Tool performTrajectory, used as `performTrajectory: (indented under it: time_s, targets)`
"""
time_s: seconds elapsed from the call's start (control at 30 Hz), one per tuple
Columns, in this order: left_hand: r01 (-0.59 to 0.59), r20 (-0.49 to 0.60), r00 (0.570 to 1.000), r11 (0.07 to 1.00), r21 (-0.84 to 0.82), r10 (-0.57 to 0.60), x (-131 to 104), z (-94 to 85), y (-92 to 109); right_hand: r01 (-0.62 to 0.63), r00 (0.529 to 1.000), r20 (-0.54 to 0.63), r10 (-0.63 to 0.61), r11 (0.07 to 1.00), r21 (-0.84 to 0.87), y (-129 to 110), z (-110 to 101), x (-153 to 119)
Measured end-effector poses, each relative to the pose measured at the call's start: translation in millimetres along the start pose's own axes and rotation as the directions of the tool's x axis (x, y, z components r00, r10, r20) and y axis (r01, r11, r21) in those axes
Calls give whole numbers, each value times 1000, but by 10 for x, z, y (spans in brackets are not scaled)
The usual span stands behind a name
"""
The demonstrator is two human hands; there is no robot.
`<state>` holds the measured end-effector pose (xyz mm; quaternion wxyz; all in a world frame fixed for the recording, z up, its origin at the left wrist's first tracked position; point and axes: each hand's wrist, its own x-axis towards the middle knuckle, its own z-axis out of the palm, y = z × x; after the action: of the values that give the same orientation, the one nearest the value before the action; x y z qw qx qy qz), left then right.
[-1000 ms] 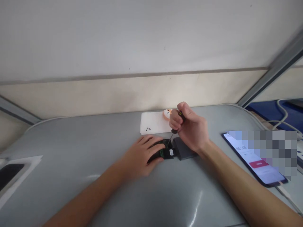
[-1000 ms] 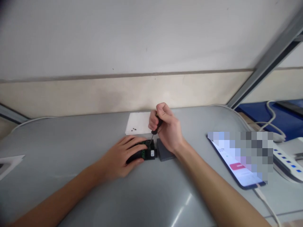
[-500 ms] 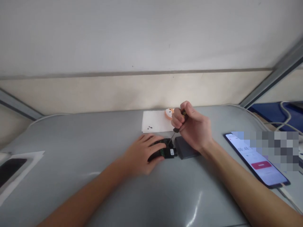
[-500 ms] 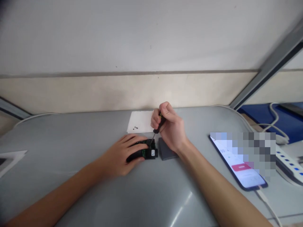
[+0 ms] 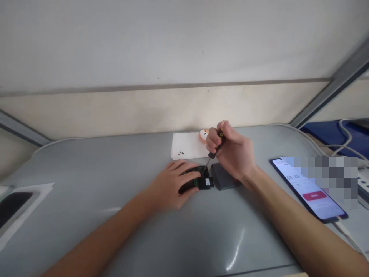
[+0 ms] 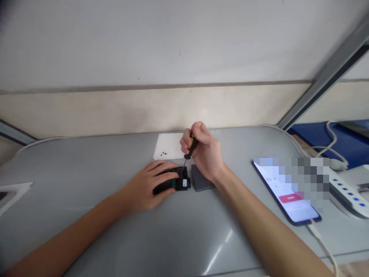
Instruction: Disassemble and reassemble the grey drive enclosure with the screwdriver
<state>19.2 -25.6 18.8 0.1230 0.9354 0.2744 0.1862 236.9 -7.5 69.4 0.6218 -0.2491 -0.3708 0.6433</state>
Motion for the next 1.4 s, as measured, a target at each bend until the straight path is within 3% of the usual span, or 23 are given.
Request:
performTrajectory:
  time_s: [0.27,0.43,0.6,0.77,0.93,1.13,1.27,1.4]
  targets:
    - [5,5,1000,1000,-7,-5,1,26,-4,-56,998,22,56,998,-21,-4,-55,31]
    - [17,14,1000,1000,-2,-17,3,26,5,-24,999,-41,23,1000,-15,15,15,-10]
    - [28,17,999,1000,-1,-28,7,26,6,3,1000,-4,-3,999,-52,-27,-12,3]
    - [18,19,1000,1000,17,-18,7,38,2,-94,995,37,98,991,-97,-51,-18,20]
    - [19,23,1000,999,26,-20,14,33,13,-22,1000,7,22,999,-40,-8,35,-18]
    - [11,24,1000,1000,19,-12,19,16,22,20,999,-25,-23,995,-95,11,-8,11]
    - [19,26,999,1000,22,-20,18,32,5,-7,1000,16,9,994,-112,16,-62,52]
    - [11,26,1000,1000,14,-12,14,43,-6,-12,1000,-17,11,998,-58,17,-51,37]
